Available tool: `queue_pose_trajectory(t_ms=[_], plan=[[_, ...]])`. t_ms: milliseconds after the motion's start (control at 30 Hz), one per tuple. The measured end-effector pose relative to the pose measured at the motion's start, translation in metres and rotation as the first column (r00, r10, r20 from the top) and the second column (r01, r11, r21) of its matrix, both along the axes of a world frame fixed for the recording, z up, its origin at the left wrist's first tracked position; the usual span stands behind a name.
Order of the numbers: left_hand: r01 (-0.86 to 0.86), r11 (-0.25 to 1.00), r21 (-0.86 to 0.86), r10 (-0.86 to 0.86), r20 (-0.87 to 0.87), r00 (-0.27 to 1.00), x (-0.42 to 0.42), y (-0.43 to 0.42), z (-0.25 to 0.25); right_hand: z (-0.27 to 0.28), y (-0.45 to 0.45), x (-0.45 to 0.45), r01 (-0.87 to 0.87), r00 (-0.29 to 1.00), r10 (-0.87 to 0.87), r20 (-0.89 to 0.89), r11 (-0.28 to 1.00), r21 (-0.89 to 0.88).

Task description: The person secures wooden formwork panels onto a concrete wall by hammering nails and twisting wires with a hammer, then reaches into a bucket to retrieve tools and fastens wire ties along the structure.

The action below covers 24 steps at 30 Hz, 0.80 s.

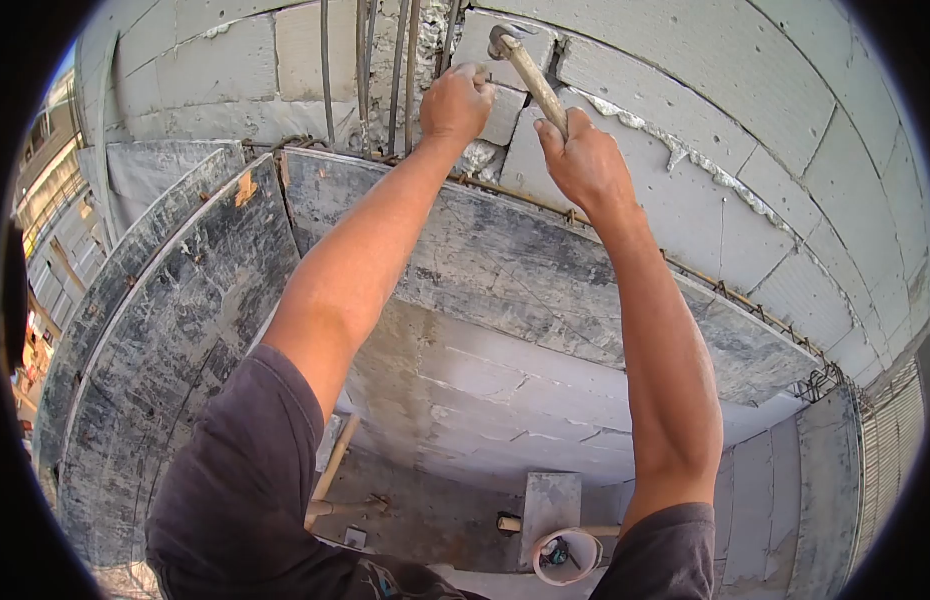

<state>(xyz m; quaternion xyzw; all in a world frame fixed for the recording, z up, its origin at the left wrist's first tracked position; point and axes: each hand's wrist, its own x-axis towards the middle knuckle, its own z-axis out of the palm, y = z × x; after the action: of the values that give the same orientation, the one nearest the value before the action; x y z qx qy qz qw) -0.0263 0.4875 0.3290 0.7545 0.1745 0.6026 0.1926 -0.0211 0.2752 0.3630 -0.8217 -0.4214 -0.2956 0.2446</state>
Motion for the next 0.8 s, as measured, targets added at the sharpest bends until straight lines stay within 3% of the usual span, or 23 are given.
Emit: queue_pose_trajectory(t_ms=[133, 233, 267, 367, 467, 567, 700, 800], plan=[[0.010, 1.000, -0.004, -0.010, -0.044, 0.999, -0.003, -0.002, 0.001, -0.007, 0.001, -0.014, -0.080, 0.997, 0.081, 0.002, 0.979, 0.188], [-0.002, 1.000, -0.005, 0.002, -0.084, 0.996, -0.007, -0.006, 0.002, -0.016, 0.003, 0.023, 0.045, 0.999, -0.044, 0.017, 0.996, -0.079], [0.005, 1.000, 0.002, -0.005, -0.071, 0.997, -0.007, -0.007, 0.003, -0.006, 0.001, 0.012, 0.028, 0.991, -0.036, -0.127, 0.997, -0.066], [0.010, 1.000, -0.005, -0.010, -0.033, 0.999, -0.004, -0.004, 0.003, -0.007, -0.004, -0.006, -0.010, 0.994, 0.020, -0.109, 0.996, 0.089], [0.006, 1.000, -0.025, -0.008, -0.059, 0.998, -0.003, -0.004, 0.001, -0.012, 0.003, 0.003, 0.035, 0.999, -0.035, -0.038, 0.999, 0.002], [0.027, 0.999, -0.024, -0.028, -0.042, 0.999, -0.007, -0.007, 0.004, 0.001, 0.005, 0.004, 0.014, 0.982, -0.027, -0.189, 0.997, -0.070], [0.056, 0.996, -0.063, -0.056, -0.004, 0.998, -0.015, -0.011, 0.007, 0.007, 0.000, 0.007, 0.025, 0.978, 0.001, -0.208, 0.992, 0.120], [0.056, 0.997, -0.058, -0.055, 0.014, 0.998, -0.014, -0.013, 0.008, 0.019, -0.003, 0.025, 0.061, 0.993, -0.037, -0.112, 0.974, 0.217]])
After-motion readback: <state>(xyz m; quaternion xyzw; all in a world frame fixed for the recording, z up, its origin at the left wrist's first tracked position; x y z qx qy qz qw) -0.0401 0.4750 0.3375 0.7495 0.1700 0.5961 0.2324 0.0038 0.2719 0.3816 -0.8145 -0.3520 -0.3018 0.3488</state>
